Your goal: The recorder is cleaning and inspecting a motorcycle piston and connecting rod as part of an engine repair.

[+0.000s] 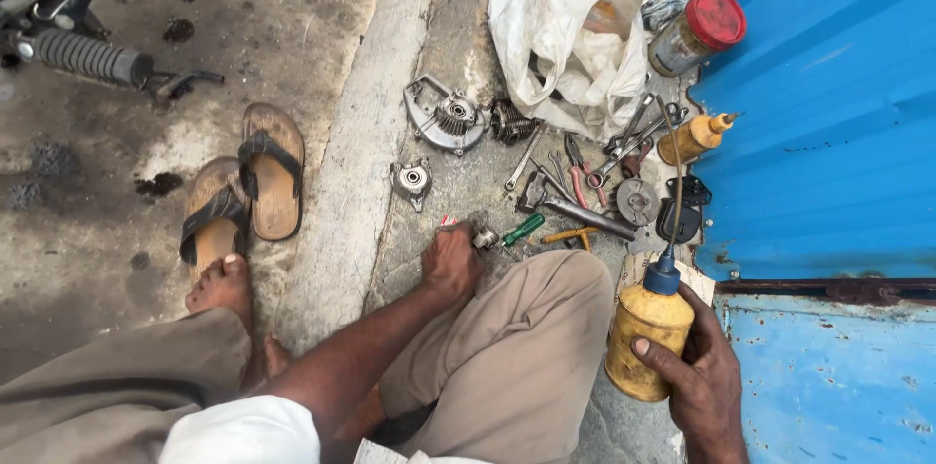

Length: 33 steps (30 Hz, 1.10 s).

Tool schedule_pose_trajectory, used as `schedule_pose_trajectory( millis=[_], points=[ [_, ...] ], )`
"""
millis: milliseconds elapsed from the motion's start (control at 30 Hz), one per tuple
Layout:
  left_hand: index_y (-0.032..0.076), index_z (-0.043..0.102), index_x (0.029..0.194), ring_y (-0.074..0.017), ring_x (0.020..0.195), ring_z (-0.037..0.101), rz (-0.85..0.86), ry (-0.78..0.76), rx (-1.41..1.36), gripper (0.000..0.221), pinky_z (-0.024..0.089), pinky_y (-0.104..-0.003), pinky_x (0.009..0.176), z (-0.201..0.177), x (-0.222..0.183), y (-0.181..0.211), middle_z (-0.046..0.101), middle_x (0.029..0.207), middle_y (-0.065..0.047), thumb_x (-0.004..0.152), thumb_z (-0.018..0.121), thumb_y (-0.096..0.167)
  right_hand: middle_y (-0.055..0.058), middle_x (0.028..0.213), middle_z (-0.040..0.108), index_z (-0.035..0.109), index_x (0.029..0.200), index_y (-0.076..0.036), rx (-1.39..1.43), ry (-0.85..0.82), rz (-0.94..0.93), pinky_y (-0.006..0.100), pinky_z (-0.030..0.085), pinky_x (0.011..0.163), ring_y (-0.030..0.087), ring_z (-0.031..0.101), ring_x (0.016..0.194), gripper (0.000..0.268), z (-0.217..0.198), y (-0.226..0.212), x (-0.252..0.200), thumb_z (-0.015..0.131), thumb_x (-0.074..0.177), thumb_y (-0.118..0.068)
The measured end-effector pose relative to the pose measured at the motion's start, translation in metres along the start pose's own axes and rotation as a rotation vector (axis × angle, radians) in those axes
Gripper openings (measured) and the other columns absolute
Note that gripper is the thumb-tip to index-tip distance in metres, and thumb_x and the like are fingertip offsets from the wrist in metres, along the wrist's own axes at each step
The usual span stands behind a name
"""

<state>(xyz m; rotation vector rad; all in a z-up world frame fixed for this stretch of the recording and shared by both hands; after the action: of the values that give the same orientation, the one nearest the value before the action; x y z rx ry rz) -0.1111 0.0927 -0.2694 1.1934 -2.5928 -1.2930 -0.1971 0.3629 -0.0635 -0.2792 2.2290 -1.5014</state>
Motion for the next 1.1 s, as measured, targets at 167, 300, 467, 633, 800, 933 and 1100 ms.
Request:
schedule_pose_trajectory(
  millis=[167,300,467,633,800,933,1100],
  points=[
    [0.0,0.066,0.108,-0.0385,0.087,0.074,0.062,-0.006,0.111,0.021,0.06,-0.051,0.081,0.009,0.063,0.027,0.074,0.094,-0.026,0.088,0.062,0.004,0.027,0.131,0.065,0.041,0.152,0.006,0.052,0.055,0.024,0.048,0.051,0.104,0.035,0.067,0.12,0.092,-0.017,0.015,-0.012,0.077,0.069,-0.012],
    [0.003,0.068,0.105,-0.0304,0.083,0.074,-0.028,-0.129,0.167,0.016,0.062,-0.046,0.073,0.028,0.103,0.012,0.073,0.096,-0.022,0.09,0.067,0.003,0.03,0.132,0.064,0.039,0.152,0.005,0.132,0.029,0.056,0.051,0.049,0.105,0.037,0.066,0.121,0.095,-0.019,0.03,-0.018,0.077,0.067,-0.012],
    [0.004,0.069,0.105,-0.0292,0.092,0.072,-0.089,-0.181,0.183,0.013,0.055,-0.054,0.094,0.012,0.111,0.012,0.074,0.102,-0.017,0.093,0.066,0.007,0.029,0.132,0.066,0.04,0.152,0.001,0.05,0.054,0.187,0.053,0.048,0.108,0.038,0.067,0.122,0.098,-0.018,0.048,-0.023,0.079,0.063,-0.012],
    [0.0,0.06,0.122,-0.0373,0.122,0.055,0.103,-0.118,0.361,0.045,0.04,-0.063,0.105,-0.004,0.091,0.022,0.056,0.136,-0.022,0.079,0.073,0.004,0.028,0.134,0.065,0.041,0.151,0.0,0.07,0.013,0.188,0.053,0.046,0.11,0.038,0.065,0.124,0.099,-0.012,0.05,-0.018,0.081,0.061,-0.012],
    [-0.01,0.049,0.139,-0.0452,0.118,0.053,0.835,-0.1,0.83,0.065,0.05,-0.058,0.085,0.008,0.035,0.013,0.044,0.153,-0.033,0.082,0.068,0.016,0.026,0.135,0.063,0.038,0.153,-0.003,0.053,-0.01,0.207,0.053,0.049,0.107,0.037,0.065,0.125,0.097,-0.005,0.04,-0.014,0.079,0.066,-0.015],
    [-0.011,0.059,0.123,-0.0345,0.114,0.061,0.81,-0.285,1.056,0.031,0.058,-0.046,0.086,0.013,0.036,0.002,0.067,0.122,-0.026,0.098,0.061,0.008,0.025,0.134,0.065,0.039,0.153,-0.006,0.028,-0.035,0.168,0.049,0.048,0.108,0.036,0.066,0.124,0.098,0.001,0.04,-0.005,0.08,0.064,-0.014],
    [-0.001,0.065,0.117,-0.0276,0.087,0.075,0.255,-0.469,-0.002,0.032,0.063,-0.04,0.083,-0.114,-0.002,0.099,0.073,0.098,-0.017,0.098,0.056,0.023,0.021,0.134,0.064,0.037,0.153,-0.005,0.016,-0.21,0.028,0.046,0.049,0.105,0.031,0.064,0.125,0.094,0.024,0.019,0.001,0.08,0.07,-0.017]
  ],
)
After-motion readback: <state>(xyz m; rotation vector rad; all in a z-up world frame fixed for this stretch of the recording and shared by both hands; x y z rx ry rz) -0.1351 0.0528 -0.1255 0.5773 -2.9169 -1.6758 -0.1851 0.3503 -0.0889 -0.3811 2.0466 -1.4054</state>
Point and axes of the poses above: each hand's wrist, its own x-axis towards the middle knuckle, its own z-axis out of the palm, y = z × x, the point moved 3 cm from there along x, towards the middle knuckle
